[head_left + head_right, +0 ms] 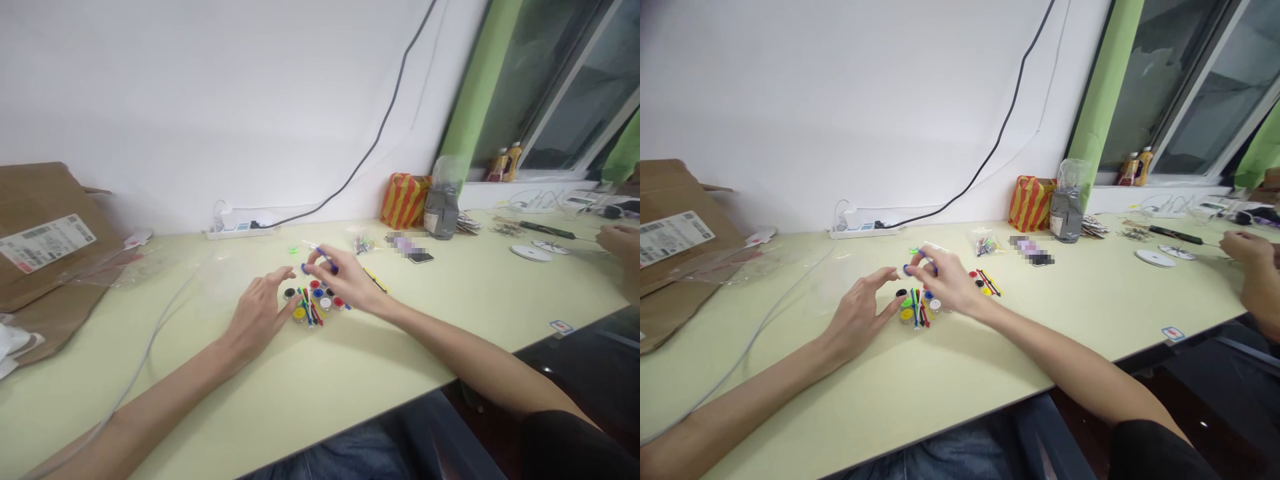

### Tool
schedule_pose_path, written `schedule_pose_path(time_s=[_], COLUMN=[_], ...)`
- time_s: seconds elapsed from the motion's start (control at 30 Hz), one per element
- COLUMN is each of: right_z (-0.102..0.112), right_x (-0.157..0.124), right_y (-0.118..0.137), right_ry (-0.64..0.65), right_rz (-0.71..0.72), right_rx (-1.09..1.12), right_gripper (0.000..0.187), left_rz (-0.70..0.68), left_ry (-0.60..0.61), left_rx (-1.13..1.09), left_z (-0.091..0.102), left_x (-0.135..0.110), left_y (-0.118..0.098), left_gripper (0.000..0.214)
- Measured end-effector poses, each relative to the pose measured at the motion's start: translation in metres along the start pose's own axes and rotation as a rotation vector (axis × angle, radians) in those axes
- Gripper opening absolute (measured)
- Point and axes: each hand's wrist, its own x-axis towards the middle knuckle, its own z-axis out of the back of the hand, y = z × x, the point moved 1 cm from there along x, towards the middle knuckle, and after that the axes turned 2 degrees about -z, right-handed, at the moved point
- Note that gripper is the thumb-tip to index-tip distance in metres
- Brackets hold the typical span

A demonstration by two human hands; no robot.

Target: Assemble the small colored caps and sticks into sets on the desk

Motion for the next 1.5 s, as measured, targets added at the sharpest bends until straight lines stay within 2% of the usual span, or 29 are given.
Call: schedule_pose_path(time_s=[0.1, 0.23, 0.3, 0.37, 0.43, 0.57, 0.67, 0.9, 1.23, 1.37, 1.5], right_z=[0.051, 0.119, 0.14, 0.15, 0.151, 0.145, 0.139, 0.133, 0.131, 0.132, 0.135], right_x=[0.012, 0.015, 0.01, 0.005, 0.002, 0.001, 0.001, 0.001, 0.0, 0.001, 0.001], right_y=[-0.024, -0.079, -0.102, -0.114, -0.117, -0.114, -0.114, -0.114, -0.112, -0.112, -0.107], right_ry=[0.003, 0.187, 0.21, 0.268, 0.312, 0.312, 0.307, 0.282, 0.277, 0.244, 0.142], right_rz=[-0.015, -0.21, -0.323, -0.379, -0.404, -0.414, -0.386, -0.349, -0.311, -0.282, -0.247], right_rx=[-0.321, -0.613, -0.745, -0.839, -0.893, -0.884, -0.822, -0.793, -0.749, -0.735, -0.699], right_gripper=[0.027, 0.027, 0.023, 0.02, 0.017, 0.018, 0.017, 0.018, 0.015, 0.015, 0.023], left_rz=[0.014, 0.014, 0.036, 0.064, 0.111, 0.262, 0.294, 0.276, 0.277, 0.275, 0.272], left_ry=[0.06, 0.096, 0.134, 0.201, 0.302, 0.561, 0.658, 0.712, 0.724, 0.732, 0.721], left_rx=[0.003, 0.065, 0.089, 0.114, 0.152, 0.161, 0.167, 0.232, 0.24, 0.238, 0.229], left_z=[0.002, 0.002, 0.001, 0.0, -0.002, -0.003, -0.002, -0.002, -0.002, -0.002, -0.002], left_x=[0.002, 0.003, 0.003, 0.004, 0.004, 0.004, 0.005, 0.007, 0.007, 0.008, 0.008], left_y=[0.002, 0.011, 0.016, 0.022, 0.027, 0.031, 0.03, 0.028, 0.028, 0.028, 0.029], left_gripper=[0.036, 0.03, 0.027, 0.025, 0.023, 0.024, 0.024, 0.021, 0.024, 0.024, 0.023])
